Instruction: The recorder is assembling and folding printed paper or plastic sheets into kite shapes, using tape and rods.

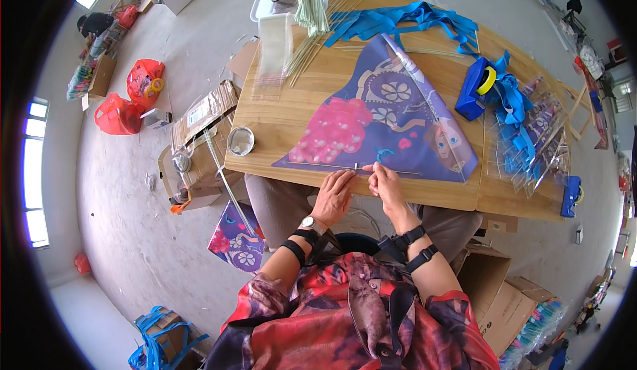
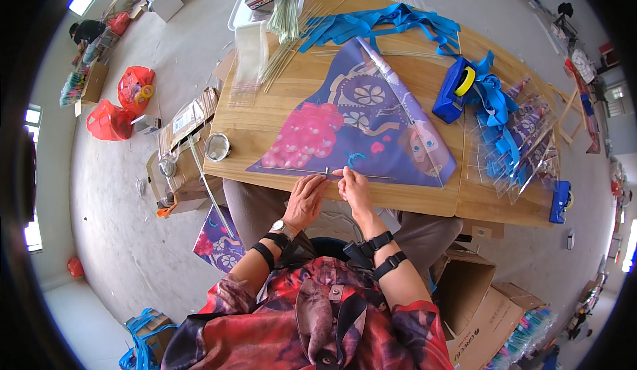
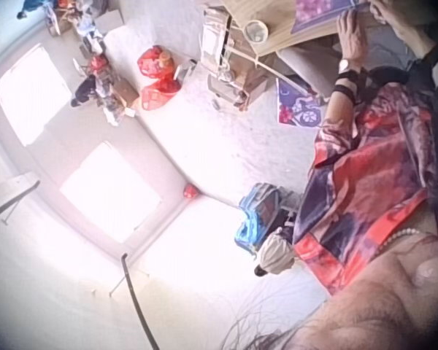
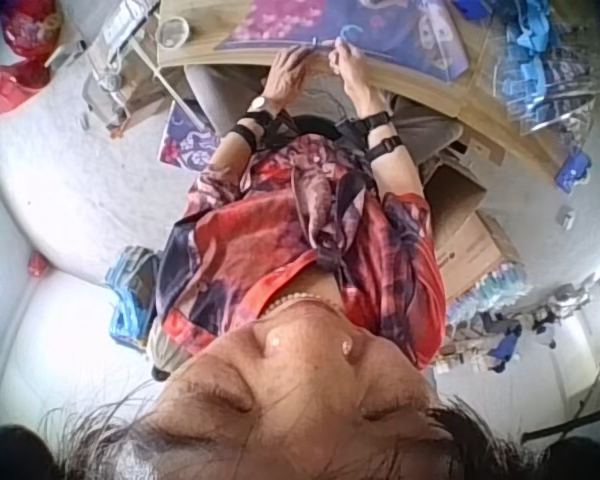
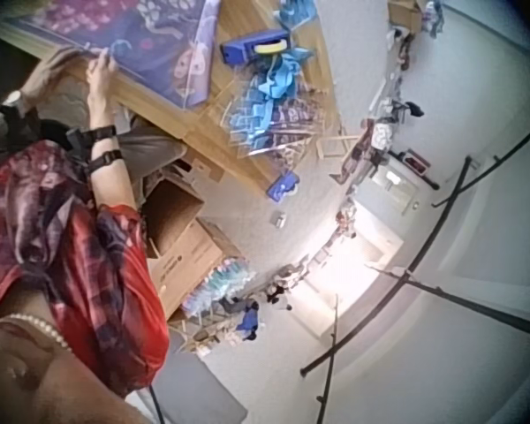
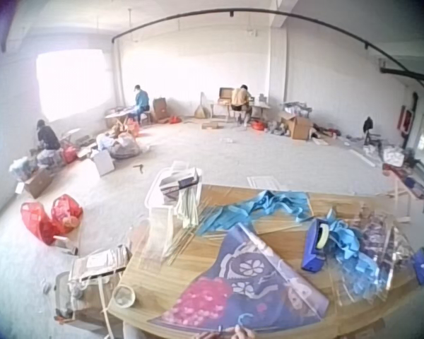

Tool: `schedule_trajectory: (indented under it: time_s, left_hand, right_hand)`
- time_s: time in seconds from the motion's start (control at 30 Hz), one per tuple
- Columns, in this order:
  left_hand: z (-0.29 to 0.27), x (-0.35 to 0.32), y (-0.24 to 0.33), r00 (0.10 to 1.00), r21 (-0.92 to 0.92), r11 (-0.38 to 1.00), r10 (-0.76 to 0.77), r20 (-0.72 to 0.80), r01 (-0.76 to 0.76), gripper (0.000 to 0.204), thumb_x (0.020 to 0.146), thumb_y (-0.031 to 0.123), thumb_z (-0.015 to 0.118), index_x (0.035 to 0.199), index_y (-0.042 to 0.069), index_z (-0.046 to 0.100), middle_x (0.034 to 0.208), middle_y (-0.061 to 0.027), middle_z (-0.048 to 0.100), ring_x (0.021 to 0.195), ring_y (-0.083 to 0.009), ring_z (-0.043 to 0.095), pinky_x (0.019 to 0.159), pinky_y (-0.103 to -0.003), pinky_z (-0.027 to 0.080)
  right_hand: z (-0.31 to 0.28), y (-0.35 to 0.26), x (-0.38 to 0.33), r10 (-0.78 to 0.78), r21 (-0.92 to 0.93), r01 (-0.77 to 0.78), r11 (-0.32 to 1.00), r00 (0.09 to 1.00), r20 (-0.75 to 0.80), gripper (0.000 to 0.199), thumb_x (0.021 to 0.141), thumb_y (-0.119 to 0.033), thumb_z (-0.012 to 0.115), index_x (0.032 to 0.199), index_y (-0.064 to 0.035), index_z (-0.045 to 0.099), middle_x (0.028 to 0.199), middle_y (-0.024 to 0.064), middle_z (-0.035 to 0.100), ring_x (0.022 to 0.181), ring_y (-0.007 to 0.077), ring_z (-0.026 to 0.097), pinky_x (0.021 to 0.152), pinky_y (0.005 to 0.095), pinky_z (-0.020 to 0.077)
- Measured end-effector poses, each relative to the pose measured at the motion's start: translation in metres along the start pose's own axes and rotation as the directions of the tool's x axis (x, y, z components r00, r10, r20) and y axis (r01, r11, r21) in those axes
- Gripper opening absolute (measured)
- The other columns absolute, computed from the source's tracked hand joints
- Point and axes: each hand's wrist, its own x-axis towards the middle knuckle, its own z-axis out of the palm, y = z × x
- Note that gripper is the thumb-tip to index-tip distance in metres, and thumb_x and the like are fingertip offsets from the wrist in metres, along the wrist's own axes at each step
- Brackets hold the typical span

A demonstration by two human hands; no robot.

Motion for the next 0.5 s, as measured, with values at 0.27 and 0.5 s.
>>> schedule_trajectory:
  time_s: [0.27,0.5]
  left_hand:
    - [-0.0011,0.0012,0.0,1.0,-0.008,1.0,-0.015,0.015,0.015,0.061,0.077,0.004,0.067,0.137,0.002,0.058,0.14,-0.0135,0.055,0.132,-0.0344,0.051,0.113,-0.05,0.041]
    - [-0.0025,0.0054,0.0065,1.0,0.013,1.0,-0.028,0.012,0.028,0.069,0.076,0.0,0.065,0.144,0.008,0.056,0.137,-0.0122,0.056,0.127,-0.0349,0.054,0.109,-0.05,0.044]
  right_hand:
    - [0.0016,0.0044,0.0025,-0.035,-0.044,0.035,0.998,0.999,-0.015,0.038,0.114,-0.029,0.043,0.108,0.0018,0.064,0.065,-0.0039,0.047,0.051,0.0041,0.04,0.046,0.022,0.0325]
    - [0.0001,0.0057,0.0043,-0.042,-0.082,0.041,0.996,0.999,-0.015,0.037,0.113,-0.03,0.043,0.11,0.0009,0.064,0.065,-0.004,0.047,0.051,0.0043,0.04,0.047,0.022,0.0331]
